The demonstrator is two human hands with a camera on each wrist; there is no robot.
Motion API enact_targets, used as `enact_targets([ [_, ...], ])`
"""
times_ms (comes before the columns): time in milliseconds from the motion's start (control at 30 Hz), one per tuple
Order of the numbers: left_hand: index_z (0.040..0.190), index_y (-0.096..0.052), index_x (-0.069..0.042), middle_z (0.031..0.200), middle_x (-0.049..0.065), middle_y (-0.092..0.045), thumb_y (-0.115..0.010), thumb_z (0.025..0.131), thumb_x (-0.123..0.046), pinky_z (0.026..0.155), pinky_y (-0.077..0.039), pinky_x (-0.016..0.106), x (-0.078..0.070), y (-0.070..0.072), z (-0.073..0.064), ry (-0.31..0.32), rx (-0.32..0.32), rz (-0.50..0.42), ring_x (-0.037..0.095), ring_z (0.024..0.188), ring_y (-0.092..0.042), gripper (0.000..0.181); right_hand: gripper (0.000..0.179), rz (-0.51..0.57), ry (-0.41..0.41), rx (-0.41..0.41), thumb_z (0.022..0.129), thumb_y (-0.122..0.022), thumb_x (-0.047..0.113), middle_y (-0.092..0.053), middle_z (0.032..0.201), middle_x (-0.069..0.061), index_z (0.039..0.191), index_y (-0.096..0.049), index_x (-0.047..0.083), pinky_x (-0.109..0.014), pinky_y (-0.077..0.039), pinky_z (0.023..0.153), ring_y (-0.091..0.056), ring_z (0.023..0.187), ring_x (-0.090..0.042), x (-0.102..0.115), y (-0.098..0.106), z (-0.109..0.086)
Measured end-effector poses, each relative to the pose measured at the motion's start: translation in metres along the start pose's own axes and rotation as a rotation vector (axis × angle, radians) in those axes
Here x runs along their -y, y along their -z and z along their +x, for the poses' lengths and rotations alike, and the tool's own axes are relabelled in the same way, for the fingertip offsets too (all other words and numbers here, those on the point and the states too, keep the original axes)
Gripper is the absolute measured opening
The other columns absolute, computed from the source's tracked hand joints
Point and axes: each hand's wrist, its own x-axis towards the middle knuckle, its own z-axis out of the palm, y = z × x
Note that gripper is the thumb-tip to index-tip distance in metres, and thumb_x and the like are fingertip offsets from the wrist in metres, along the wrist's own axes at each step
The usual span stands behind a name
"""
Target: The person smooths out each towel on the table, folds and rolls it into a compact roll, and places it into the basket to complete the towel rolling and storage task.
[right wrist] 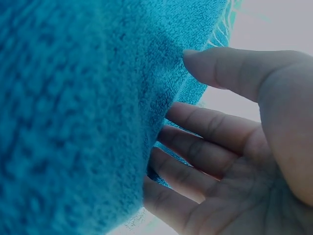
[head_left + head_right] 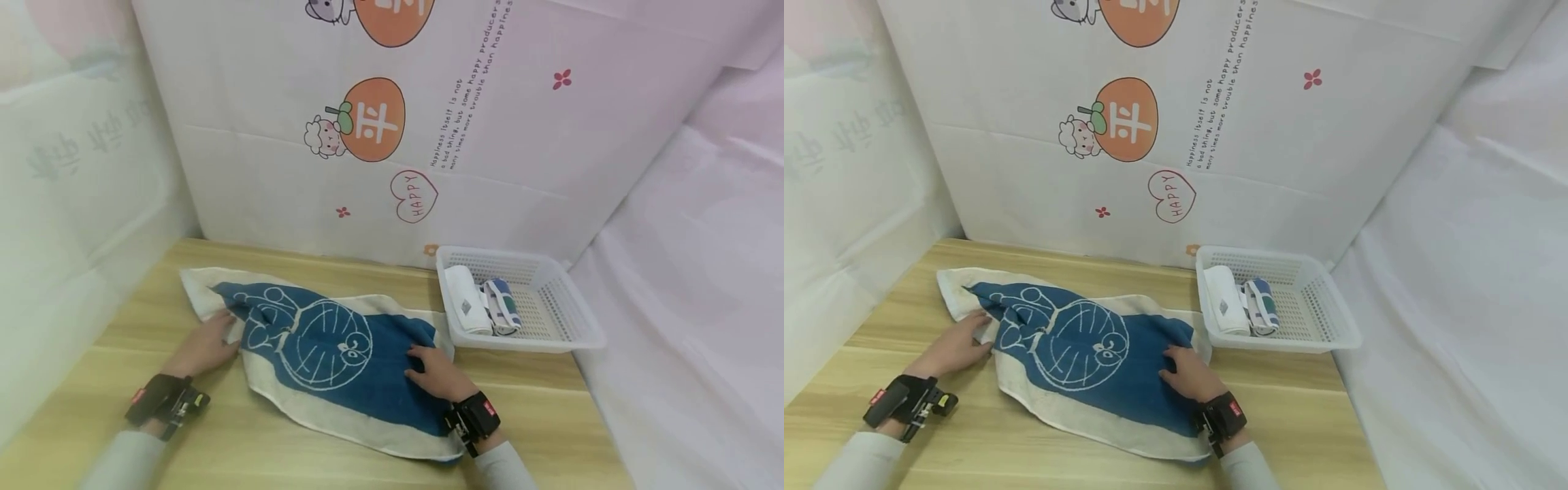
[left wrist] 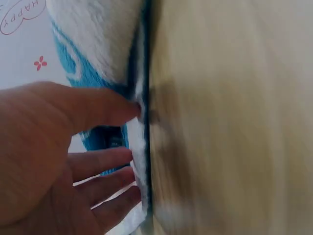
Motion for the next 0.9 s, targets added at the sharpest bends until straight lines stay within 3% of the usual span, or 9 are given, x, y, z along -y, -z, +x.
enact_targets([
  [100, 0.131, -0.051, 0.019, 0.140, 0.043, -0.044, -0.071, 0.081, -0.010, 0.103, -0.041, 0.068, 0.009, 0.007, -0.006, 0.012, 0.024, 0.012, 0.061, 0.123, -0.047, 0.060, 0.041, 0.005, -0.009, 0.003, 0.097, -0.067, 0.016, -0.056, 0.141, -0.028, 0.131, -0.062, -0.006, -0.056, -0.044, 0.110, -0.053, 0.131, -0.045, -0.001, 0.000, -0.001],
  [233, 0.136, -0.050, 0.011, 0.138, 0.037, -0.050, -0.066, 0.078, -0.003, 0.100, -0.041, 0.070, 0.060, 0.002, -0.013, 0.010, -0.008, 0.059, 0.059, 0.120, -0.051, 0.062, 0.041, 0.003, -0.014, 0.000, 0.097, -0.067, 0.015, -0.056, 0.141, -0.029, 0.131, -0.062, -0.007, -0.056, -0.044, 0.110, -0.054, 0.131, -0.044, 0.000, 0.000, -0.001],
  [333, 0.132, -0.052, 0.011, 0.130, 0.038, -0.055, -0.064, 0.075, 0.002, 0.094, -0.044, 0.070, 0.083, 0.010, -0.021, 0.024, -0.030, 0.117, 0.059, 0.112, -0.055, 0.059, 0.041, -0.007, -0.018, 0.001, 0.098, -0.067, 0.016, -0.056, 0.141, -0.029, 0.132, -0.061, -0.007, -0.056, -0.044, 0.109, -0.054, 0.131, -0.044, 0.002, 0.001, -0.002],
  [433, 0.123, -0.057, 0.015, 0.121, 0.040, -0.059, -0.064, 0.075, 0.004, 0.087, -0.049, 0.068, 0.069, 0.029, -0.030, 0.048, -0.054, 0.181, 0.059, 0.102, -0.059, 0.050, 0.042, -0.010, -0.019, -0.001, 0.097, -0.067, 0.016, -0.056, 0.141, -0.029, 0.131, -0.061, -0.007, -0.056, -0.044, 0.109, -0.054, 0.131, -0.045, 0.004, 0.002, -0.003],
  [500, 0.116, -0.062, 0.014, 0.116, 0.038, -0.062, -0.065, 0.077, 0.002, 0.082, -0.051, 0.066, 0.055, 0.035, -0.032, 0.061, -0.072, 0.198, 0.057, 0.097, -0.062, 0.041, 0.042, -0.012, -0.023, 0.003, 0.098, -0.067, 0.016, -0.056, 0.141, -0.029, 0.132, -0.061, -0.007, -0.056, -0.044, 0.109, -0.054, 0.131, -0.045, 0.004, 0.002, -0.003],
  [600, 0.107, -0.066, 0.010, 0.105, 0.033, -0.066, -0.073, 0.079, -0.010, 0.075, -0.053, 0.062, 0.033, 0.031, -0.036, 0.074, -0.083, 0.168, 0.050, 0.087, -0.064, 0.035, 0.042, -0.014, -0.029, 0.006, 0.098, -0.067, 0.017, -0.056, 0.141, -0.029, 0.131, -0.061, -0.007, -0.056, -0.044, 0.109, -0.054, 0.131, -0.044, 0.005, 0.002, -0.003],
  [700, 0.100, -0.066, 0.008, 0.093, 0.026, -0.066, -0.080, 0.076, -0.023, 0.069, -0.054, 0.059, 0.015, 0.023, -0.040, 0.103, -0.035, 0.112, 0.041, 0.080, -0.063, 0.042, 0.042, -0.016, -0.035, 0.003, 0.098, -0.066, 0.017, -0.057, 0.141, -0.029, 0.132, -0.061, -0.008, -0.056, -0.045, 0.109, -0.054, 0.131, -0.044, 0.006, 0.002, -0.003],
  [800, 0.095, -0.067, 0.007, 0.086, 0.019, -0.063, -0.082, 0.073, -0.025, 0.066, -0.054, 0.054, 0.007, 0.016, -0.045, 0.130, 0.002, 0.102, 0.034, 0.075, -0.061, 0.041, 0.042, -0.016, -0.046, 0.001, 0.098, -0.066, 0.017, -0.057, 0.141, -0.029, 0.132, -0.061, -0.008, -0.054, -0.045, 0.109, -0.054, 0.131, -0.043, 0.007, 0.002, -0.002],
  [900, 0.086, -0.070, 0.003, 0.079, 0.011, -0.062, -0.080, 0.074, -0.020, 0.065, -0.053, 0.051, 0.005, 0.013, -0.049, 0.127, -0.001, 0.114, 0.029, 0.071, -0.058, 0.028, 0.042, -0.014, -0.059, 0.003, 0.099, -0.066, 0.017, -0.056, 0.141, -0.029, 0.132, -0.061, -0.008, -0.054, -0.045, 0.109, -0.054, 0.132, -0.043, 0.007, 0.002, -0.002],
])
